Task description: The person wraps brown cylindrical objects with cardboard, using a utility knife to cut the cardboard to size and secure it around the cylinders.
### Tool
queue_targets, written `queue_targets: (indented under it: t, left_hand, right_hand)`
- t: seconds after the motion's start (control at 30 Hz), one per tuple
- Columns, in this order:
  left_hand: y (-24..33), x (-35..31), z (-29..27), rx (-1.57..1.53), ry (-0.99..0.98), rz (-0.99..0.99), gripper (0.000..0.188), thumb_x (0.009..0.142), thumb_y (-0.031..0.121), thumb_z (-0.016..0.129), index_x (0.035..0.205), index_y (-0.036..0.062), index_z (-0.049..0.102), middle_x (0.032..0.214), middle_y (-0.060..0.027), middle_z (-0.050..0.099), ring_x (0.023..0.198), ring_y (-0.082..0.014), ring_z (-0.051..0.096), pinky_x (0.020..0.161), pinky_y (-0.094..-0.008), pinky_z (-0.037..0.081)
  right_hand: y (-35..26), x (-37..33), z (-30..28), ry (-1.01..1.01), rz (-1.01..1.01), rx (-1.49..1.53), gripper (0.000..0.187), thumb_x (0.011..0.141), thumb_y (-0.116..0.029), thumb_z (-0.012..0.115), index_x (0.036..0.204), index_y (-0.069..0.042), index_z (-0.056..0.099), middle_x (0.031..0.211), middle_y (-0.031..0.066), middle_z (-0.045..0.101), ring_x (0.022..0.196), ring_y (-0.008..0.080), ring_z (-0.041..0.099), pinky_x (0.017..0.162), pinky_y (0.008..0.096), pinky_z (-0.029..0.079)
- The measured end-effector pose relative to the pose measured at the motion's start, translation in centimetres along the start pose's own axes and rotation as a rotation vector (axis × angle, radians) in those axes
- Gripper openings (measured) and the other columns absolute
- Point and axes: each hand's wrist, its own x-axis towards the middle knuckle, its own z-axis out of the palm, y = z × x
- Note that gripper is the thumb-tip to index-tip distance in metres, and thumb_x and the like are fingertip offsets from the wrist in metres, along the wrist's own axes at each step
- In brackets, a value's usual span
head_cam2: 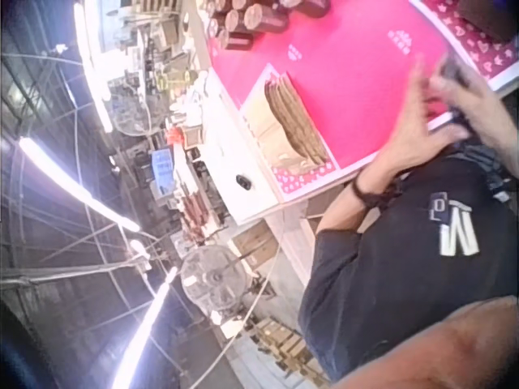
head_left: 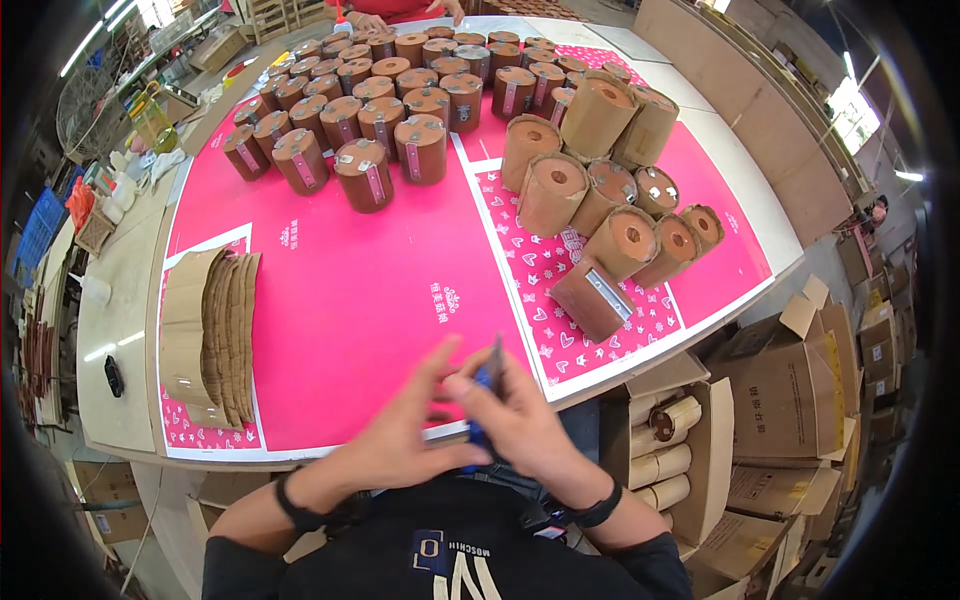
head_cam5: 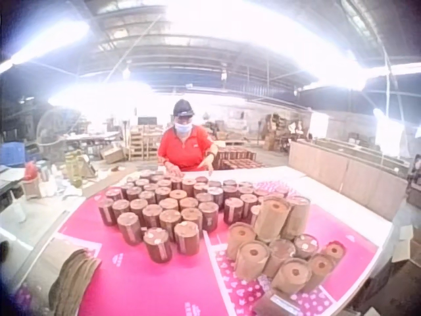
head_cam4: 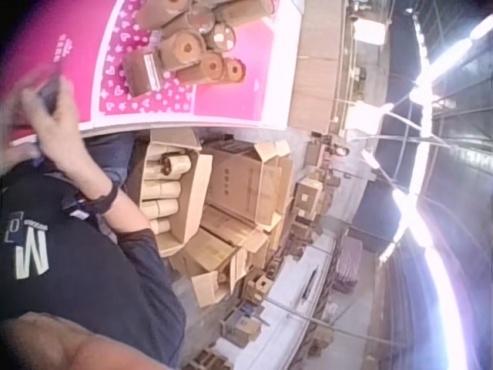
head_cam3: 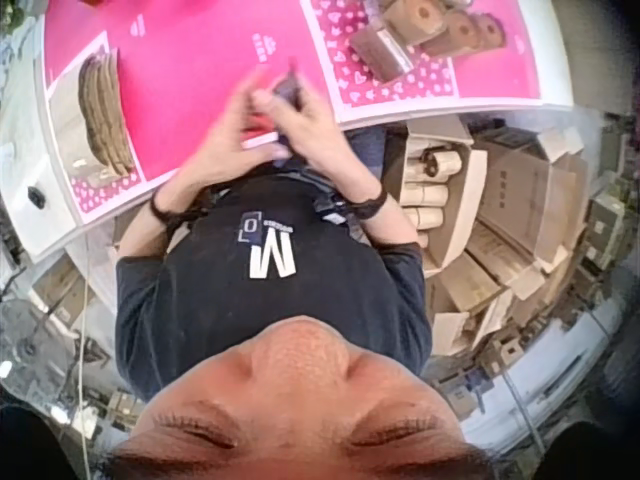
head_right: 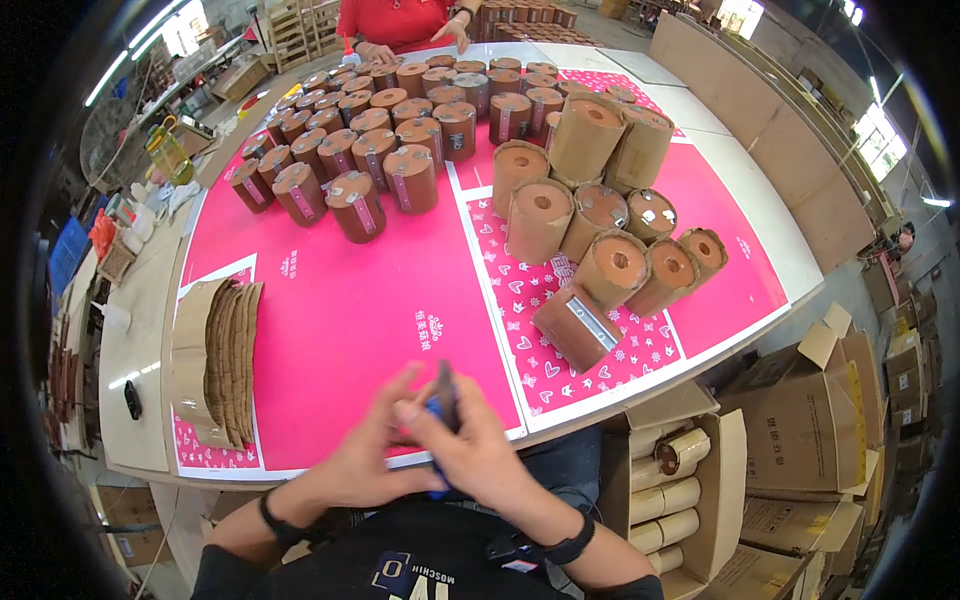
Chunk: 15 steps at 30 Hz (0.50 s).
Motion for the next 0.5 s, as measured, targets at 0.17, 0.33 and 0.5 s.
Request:
queue_targets:
  t: [0.17, 0.33, 0.5]
  left_hand:
    - [-0.3, 1.4, 0.9, -0.45, 0.039, -0.128, 0.076, 0.093, 0.011, 0.071, 0.156, 0.0067, 0.029, 0.136, -0.0161, 0.054, 0.115, -0.0191, 0.059, 0.096, -0.0336, 0.05]
    - [1.5, 0.5, -2.9, -0.214, 0.125, -0.332, 0.043, 0.099, 0.011, 0.063, 0.14, 0.0047, 0.052, 0.084, 0.0005, 0.059, 0.079, -0.0074, 0.057, 0.075, -0.0264, 0.049]
    - [0.1, -1.8, -4.8, -0.436, 0.071, -0.348, 0.031, 0.102, 0.016, 0.06, 0.129, 0.0011, 0.057, 0.081, 0.0014, 0.054, 0.074, -0.0081, 0.053, 0.07, -0.026, 0.047]
  right_hand:
    - [-1.9, 0.3, -2.8, 0.161, -0.504, -0.647, 0.051, 0.088, -0.029, 0.079, 0.125, -0.002, 0.056, 0.116, 0.0158, 0.05, 0.11, 0.0302, 0.052, 0.098, 0.0423, 0.044]
    - [-0.7, 4.4, -9.6, 0.701, -0.512, -1.331, 0.065, 0.073, -0.031, 0.086, 0.128, -0.008, 0.059, 0.117, 0.0157, 0.052, 0.113, 0.0354, 0.049, 0.096, 0.046, 0.04]
    - [0.6, 5.8, -10.6, 0.7, -0.358, -1.523, 0.069, 0.07, -0.027, 0.086, 0.132, -0.011, 0.058, 0.116, 0.0147, 0.053, 0.11, 0.0339, 0.052, 0.092, 0.0453, 0.041]
